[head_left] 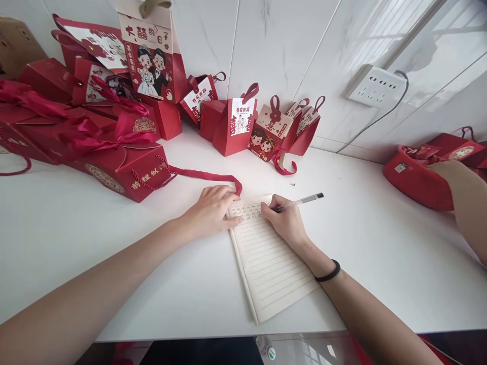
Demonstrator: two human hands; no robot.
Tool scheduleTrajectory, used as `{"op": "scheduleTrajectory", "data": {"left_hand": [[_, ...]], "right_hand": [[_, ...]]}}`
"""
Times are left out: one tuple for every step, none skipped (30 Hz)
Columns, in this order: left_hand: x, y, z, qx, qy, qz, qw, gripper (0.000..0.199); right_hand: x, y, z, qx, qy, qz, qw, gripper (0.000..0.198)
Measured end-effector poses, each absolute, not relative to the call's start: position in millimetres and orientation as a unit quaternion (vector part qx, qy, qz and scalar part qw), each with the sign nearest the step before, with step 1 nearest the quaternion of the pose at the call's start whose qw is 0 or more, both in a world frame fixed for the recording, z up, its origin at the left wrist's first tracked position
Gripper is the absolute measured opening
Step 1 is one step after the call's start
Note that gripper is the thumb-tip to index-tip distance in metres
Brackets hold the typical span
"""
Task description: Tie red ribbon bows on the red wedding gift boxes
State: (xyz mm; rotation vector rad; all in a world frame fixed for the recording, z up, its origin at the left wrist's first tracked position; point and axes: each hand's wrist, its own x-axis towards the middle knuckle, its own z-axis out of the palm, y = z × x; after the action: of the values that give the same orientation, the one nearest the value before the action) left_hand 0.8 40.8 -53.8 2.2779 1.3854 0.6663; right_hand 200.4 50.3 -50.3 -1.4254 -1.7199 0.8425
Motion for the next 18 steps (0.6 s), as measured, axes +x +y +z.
{"op": "scheduleTrajectory", "data": {"left_hand": [[1.0,40.0,-52.3,0.818,0.496,0.223,0.185,0.040],[1.1,39.2,-50.8,0.823,0.498,0.209,0.176,0.040],[1.2,38.4,-49.6,0.826,0.500,0.196,0.170,0.041],[1.3,37.8,-48.8,0.828,0.502,0.186,0.165,0.042],[1.3,37.4,-48.3,0.830,0.503,0.180,0.160,0.042],[1.2,37.2,-48.4,0.832,0.502,0.177,0.157,0.042],[1.1,37.3,-48.8,0.834,0.500,0.177,0.153,0.042],[0.9,37.5,-49.5,0.835,0.498,0.178,0.150,0.042],[0.7,37.7,-50.2,0.836,0.496,0.180,0.147,0.042],[0.5,38.0,-51.0,0.837,0.495,0.182,0.145,0.041],[0.3,38.3,-51.7,0.837,0.495,0.184,0.144,0.042],[0.2,38.5,-52.2,0.837,0.495,0.186,0.144,0.042],[0.1,38.7,-52.5,0.836,0.496,0.187,0.144,0.042],[0.1,38.9,-52.7,0.835,0.497,0.187,0.145,0.042],[0.1,39.0,-52.7,0.835,0.497,0.186,0.146,0.042],[0.1,39.1,-52.6,0.834,0.498,0.185,0.147,0.042],[0.1,39.2,-52.5,0.834,0.498,0.184,0.148,0.042],[0.1,39.2,-52.4,0.834,0.498,0.182,0.148,0.042]], "right_hand": [[200.3,50.3,-50.1,-0.557,-0.668,0.331,0.367,0.032],[200.2,50.3,-49.9,-0.559,-0.666,0.333,0.365,0.031],[200.1,50.3,-49.6,-0.560,-0.666,0.334,0.362,0.030],[200.1,50.3,-49.3,-0.561,-0.666,0.333,0.361,0.030],[200.0,50.3,-49.0,-0.562,-0.667,0.331,0.360,0.030],[200.0,50.3,-48.8,-0.563,-0.668,0.326,0.361,0.029],[199.9,50.3,-48.6,-0.564,-0.669,0.321,0.362,0.029],[199.8,50.3,-48.5,-0.565,-0.669,0.318,0.363,0.029],[199.7,50.3,-48.4,-0.566,-0.667,0.318,0.365,0.029],[199.5,50.3,-48.3,-0.567,-0.663,0.323,0.366,0.029],[199.4,50.3,-48.2,-0.569,-0.658,0.330,0.366,0.029],[199.4,50.3,-48.2,-0.571,-0.652,0.338,0.366,0.029],[199.3,50.4,-48.2,-0.575,-0.647,0.343,0.365,0.028],[199.3,50.4,-48.2,-0.578,-0.644,0.344,0.365,0.028],[199.4,50.5,-48.3,-0.581,-0.644,0.341,0.364,0.027],[199.5,50.5,-48.4,-0.582,-0.646,0.336,0.363,0.027],[199.6,50.5,-48.4,-0.582,-0.648,0.332,0.362,0.026],[199.8,50.5,-48.5,-0.582,-0.649,0.331,0.361,0.025]]}}
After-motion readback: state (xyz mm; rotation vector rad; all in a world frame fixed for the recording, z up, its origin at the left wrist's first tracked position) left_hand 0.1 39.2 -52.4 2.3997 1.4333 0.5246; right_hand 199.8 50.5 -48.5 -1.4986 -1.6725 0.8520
